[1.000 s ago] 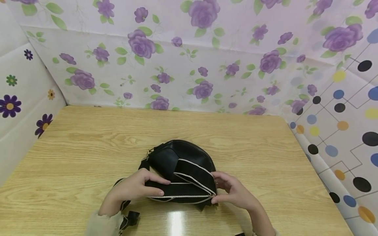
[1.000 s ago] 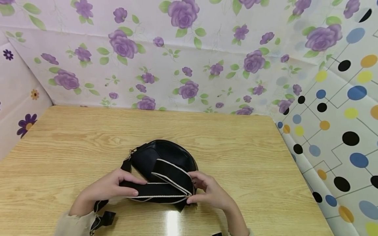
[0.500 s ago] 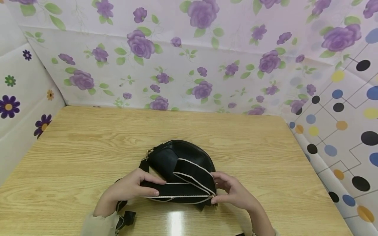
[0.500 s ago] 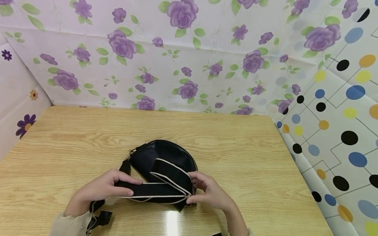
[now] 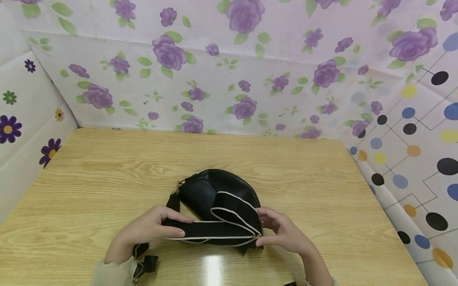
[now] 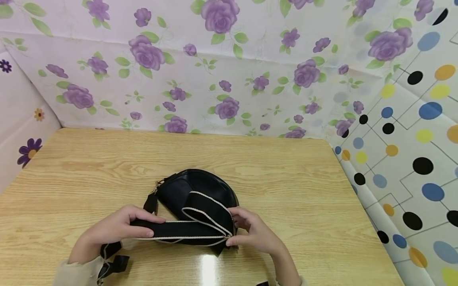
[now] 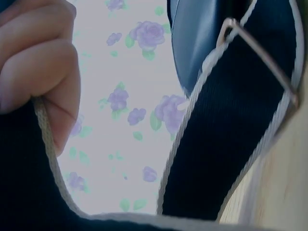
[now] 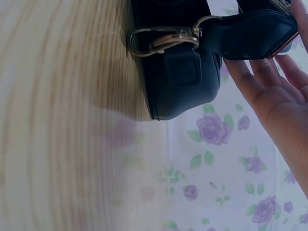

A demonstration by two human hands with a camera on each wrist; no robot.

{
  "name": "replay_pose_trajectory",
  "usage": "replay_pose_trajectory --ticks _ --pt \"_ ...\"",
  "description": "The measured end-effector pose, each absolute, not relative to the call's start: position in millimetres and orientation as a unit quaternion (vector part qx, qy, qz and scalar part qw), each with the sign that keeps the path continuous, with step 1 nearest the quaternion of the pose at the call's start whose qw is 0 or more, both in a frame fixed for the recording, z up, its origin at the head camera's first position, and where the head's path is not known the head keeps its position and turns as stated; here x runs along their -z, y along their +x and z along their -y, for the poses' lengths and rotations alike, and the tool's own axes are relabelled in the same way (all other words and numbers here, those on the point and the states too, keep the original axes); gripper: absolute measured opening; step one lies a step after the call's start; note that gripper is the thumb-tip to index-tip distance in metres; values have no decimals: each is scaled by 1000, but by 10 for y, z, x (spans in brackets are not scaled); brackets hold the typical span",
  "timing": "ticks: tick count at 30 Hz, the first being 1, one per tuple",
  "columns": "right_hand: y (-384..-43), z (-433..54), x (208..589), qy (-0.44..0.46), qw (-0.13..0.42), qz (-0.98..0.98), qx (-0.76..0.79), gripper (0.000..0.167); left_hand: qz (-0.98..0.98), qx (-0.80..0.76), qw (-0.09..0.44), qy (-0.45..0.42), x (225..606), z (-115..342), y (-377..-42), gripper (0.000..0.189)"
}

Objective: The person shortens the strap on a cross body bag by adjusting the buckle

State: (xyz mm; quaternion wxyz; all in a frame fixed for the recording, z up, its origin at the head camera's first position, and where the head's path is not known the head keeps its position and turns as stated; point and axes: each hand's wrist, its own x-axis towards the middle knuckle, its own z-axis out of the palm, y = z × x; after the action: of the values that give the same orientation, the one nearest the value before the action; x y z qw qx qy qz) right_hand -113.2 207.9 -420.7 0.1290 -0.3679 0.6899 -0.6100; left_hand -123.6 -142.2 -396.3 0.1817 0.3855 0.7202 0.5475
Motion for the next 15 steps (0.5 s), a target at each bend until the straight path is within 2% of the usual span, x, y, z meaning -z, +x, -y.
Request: replay_pose_trajectory --ticks 15 --pt "-1125 -2084 4189 -366 131 -684 618 58 -716 -556 187 378 3978 1563 -1219 29"
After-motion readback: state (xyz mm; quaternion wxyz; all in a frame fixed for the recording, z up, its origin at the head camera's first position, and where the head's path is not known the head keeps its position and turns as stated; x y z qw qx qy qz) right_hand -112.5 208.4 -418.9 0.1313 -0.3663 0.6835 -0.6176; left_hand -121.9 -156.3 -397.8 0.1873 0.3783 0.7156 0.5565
